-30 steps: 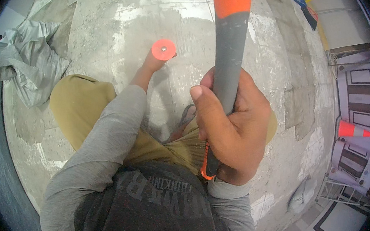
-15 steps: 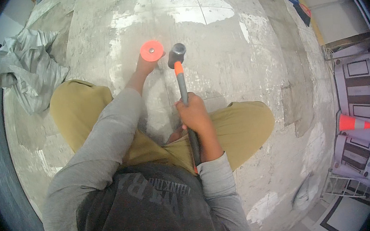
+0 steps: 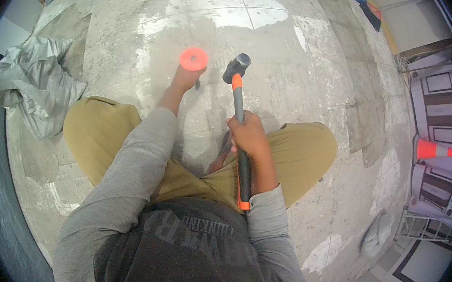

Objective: The person repeatedly strikes a chisel with a hammer to chip away at a concrete floor surface.

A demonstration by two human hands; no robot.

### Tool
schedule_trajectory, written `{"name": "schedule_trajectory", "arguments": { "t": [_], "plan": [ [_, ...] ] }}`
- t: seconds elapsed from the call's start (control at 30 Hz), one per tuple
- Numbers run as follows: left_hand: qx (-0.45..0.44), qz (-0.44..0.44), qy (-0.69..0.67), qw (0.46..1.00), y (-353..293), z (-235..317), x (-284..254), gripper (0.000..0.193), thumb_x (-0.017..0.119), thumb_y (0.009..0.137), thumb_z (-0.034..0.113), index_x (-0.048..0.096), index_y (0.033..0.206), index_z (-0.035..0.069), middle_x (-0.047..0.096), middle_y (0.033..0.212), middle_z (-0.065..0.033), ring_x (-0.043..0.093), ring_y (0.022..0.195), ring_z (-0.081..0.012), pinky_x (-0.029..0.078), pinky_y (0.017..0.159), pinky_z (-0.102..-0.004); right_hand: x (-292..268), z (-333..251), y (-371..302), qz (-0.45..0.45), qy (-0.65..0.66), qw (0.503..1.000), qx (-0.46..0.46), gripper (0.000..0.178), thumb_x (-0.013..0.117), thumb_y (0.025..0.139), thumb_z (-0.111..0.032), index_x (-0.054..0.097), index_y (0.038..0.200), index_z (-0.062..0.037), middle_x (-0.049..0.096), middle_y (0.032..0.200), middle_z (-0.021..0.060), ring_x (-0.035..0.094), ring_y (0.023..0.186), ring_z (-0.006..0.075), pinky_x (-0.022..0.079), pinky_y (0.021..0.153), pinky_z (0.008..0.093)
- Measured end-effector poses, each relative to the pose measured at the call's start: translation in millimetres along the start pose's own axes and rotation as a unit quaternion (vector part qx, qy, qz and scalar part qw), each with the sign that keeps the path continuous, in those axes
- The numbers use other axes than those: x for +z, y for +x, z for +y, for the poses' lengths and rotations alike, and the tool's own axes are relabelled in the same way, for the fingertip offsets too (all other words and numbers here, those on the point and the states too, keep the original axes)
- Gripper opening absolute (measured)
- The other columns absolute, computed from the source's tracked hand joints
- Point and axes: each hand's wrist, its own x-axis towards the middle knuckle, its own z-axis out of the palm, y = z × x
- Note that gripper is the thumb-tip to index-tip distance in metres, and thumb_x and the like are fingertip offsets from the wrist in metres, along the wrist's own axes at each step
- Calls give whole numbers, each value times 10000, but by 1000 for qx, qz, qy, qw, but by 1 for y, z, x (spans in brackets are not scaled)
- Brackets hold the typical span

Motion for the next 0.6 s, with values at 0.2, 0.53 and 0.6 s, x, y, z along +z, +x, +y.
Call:
{"name": "schedule_trajectory", "arguments": {
  "t": [0.2, 0.53, 0.6],
  "plan": [
    [-8, -35, 1, 999, -4, 11, 7, 436, 772, 750, 254, 621, 1107, 53, 661, 1059, -89, 623, 977, -198, 490, 838, -332, 0, -10, -7, 8, 38, 999, -29, 154, 580, 864, -97, 510, 850, 40, 499, 574, 48, 475, 393, 124, 412, 340, 290],
    [-22, -129, 73, 989, -1, 30, 11, 447, 773, 739, 332, 639, 1081, 77, 672, 1078, -107, 633, 987, -253, 509, 835, -348, -22, -112, -68, 84, 143, 956, -241, 131, 575, 891, -107, 501, 880, 1, 492, 561, 28, 449, 385, 95, 372, 349, 262],
    [-25, -133, 80, 988, 0, 31, 11, 440, 766, 743, 344, 645, 1069, 74, 681, 1049, -105, 642, 952, -251, 513, 816, -349, -17, -119, -59, 104, 166, 944, -266, 132, 567, 903, -119, 492, 893, -11, 493, 552, 25, 453, 384, 94, 373, 350, 266]
  ]
}}
